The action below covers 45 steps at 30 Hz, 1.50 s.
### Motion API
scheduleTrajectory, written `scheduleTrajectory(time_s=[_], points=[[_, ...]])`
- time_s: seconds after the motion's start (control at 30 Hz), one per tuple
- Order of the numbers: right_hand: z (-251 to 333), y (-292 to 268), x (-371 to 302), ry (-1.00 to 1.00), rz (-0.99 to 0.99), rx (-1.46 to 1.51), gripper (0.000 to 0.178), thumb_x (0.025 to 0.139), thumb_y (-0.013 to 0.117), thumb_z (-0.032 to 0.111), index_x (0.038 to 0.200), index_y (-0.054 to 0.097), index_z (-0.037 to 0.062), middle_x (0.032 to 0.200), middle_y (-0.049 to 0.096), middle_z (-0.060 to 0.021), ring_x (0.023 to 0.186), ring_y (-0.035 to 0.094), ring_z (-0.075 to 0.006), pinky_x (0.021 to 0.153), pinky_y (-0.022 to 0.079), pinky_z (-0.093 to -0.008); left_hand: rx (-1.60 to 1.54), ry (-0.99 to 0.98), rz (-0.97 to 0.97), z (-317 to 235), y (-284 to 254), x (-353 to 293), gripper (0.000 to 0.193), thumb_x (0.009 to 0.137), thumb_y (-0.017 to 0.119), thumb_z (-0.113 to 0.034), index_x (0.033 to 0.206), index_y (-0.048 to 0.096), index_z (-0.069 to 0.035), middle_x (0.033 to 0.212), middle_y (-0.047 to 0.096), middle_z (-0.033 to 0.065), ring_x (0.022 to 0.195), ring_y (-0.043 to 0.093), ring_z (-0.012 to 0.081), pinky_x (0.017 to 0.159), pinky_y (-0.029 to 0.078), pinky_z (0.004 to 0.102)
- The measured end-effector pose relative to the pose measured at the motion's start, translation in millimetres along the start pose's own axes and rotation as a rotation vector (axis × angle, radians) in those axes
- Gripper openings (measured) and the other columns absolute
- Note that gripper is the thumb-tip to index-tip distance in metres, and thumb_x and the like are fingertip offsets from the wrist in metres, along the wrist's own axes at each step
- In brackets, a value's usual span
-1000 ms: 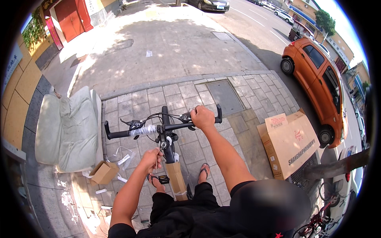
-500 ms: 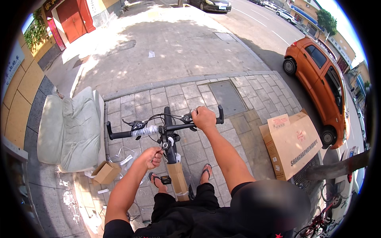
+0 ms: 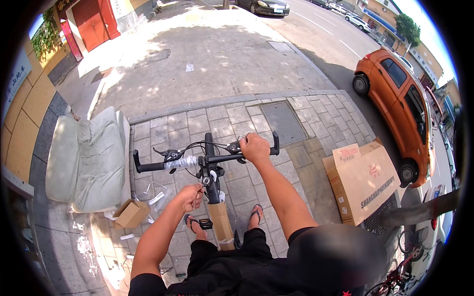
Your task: The person assembles a bicycle on a sidewalk, starting by adjusting the handlebars and brake cables. They then sit on the ground to work on the rear wheel area, using tools to tighten components and install parts.
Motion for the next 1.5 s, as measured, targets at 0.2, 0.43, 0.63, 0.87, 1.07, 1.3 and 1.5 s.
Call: scheduleTrajectory(time_s=[0.2,0.43,0.63,0.87,1.07,1.3,1.5], points=[[2,0,1,0.006,0.029,-0.003,0.034,0.090,0.062,0.035,0.077,0.069,0.0041,0.082,0.071,-0.0168,0.074,0.069,-0.0392,0.070,0.056,-0.0514,0.457,0.327,-0.160,-23,-9,-4,0.027,0.100,0.055,-0.029,0.087,0.060,-0.005,0.057,0.050,0.0026,0.040,0.045,0.0155,0.037,0.032,0.0335],[2,-2,1,0.009,0.026,-0.004,0.034,0.090,0.062,0.035,0.078,0.070,0.0046,0.083,0.071,-0.0169,0.075,0.070,-0.0386,0.072,0.056,-0.0510,0.969,0.103,-0.223,-45,26,-28,0.031,0.081,0.077,-0.022,0.076,0.060,0.003,0.062,0.058,0.0106,0.047,0.057,0.0201,0.041,0.043,0.0353],[4,-2,2,0.008,0.031,-0.003,0.032,0.089,0.062,0.034,0.077,0.070,0.0046,0.084,0.071,-0.0165,0.075,0.070,-0.0382,0.071,0.056,-0.0509,0.563,0.211,-0.321,-24,2,0,0.024,0.080,0.078,-0.012,0.082,0.061,0.005,0.063,0.059,0.0124,0.043,0.051,0.0198,0.038,0.037,0.0362],[3,-3,0,0.015,0.037,0.012,0.031,0.090,0.062,0.033,0.078,0.070,0.0046,0.086,0.072,-0.0166,0.077,0.070,-0.0383,0.073,0.056,-0.0510,0.410,0.332,-0.416,-19,-10,5,0.019,0.083,0.075,-0.009,0.088,0.062,0.004,0.068,0.061,0.0118,0.045,0.052,0.0199,0.039,0.036,0.0382],[1,0,1,0.026,0.061,0.000,0.032,0.090,0.061,0.033,0.079,0.070,0.0040,0.086,0.072,-0.0172,0.077,0.070,-0.0387,0.074,0.056,-0.0511,0.692,0.590,-0.642,-30,-9,-13,0.025,0.083,0.069,-0.018,0.078,0.061,0.004,0.071,0.067,0.0211,0.064,0.066,0.0319,0.061,0.051,0.0455],[4,1,1,-0.006,0.036,0.000,0.031,0.090,0.061,0.031,0.078,0.069,0.0039,0.084,0.071,-0.0172,0.075,0.069,-0.0391,0.071,0.055,-0.0516,0.708,0.751,-0.694,-31,-5,-24,0.024,0.084,0.065,-0.019,0.074,0.058,0.002,0.070,0.064,0.0244,0.068,0.066,0.0406,0.065,0.050,0.0495],[6,0,0,-0.018,0.008,0.003,0.030,0.090,0.062,0.030,0.076,0.068,0.0038,0.081,0.069,-0.0165,0.073,0.069,-0.0389,0.069,0.055,-0.0519,0.706,0.837,-0.808,-27,-7,-25,0.028,0.086,0.066,-0.022,0.074,0.053,0.000,0.066,0.060,0.0221,0.063,0.061,0.0411,0.060,0.046,0.0506]])
Point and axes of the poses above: each hand's wrist, its own x-axis towards the middle knuckle, its own y-axis out of the palm, z = x × y, the point moved 10 cm from there along x, towards the middle knuckle
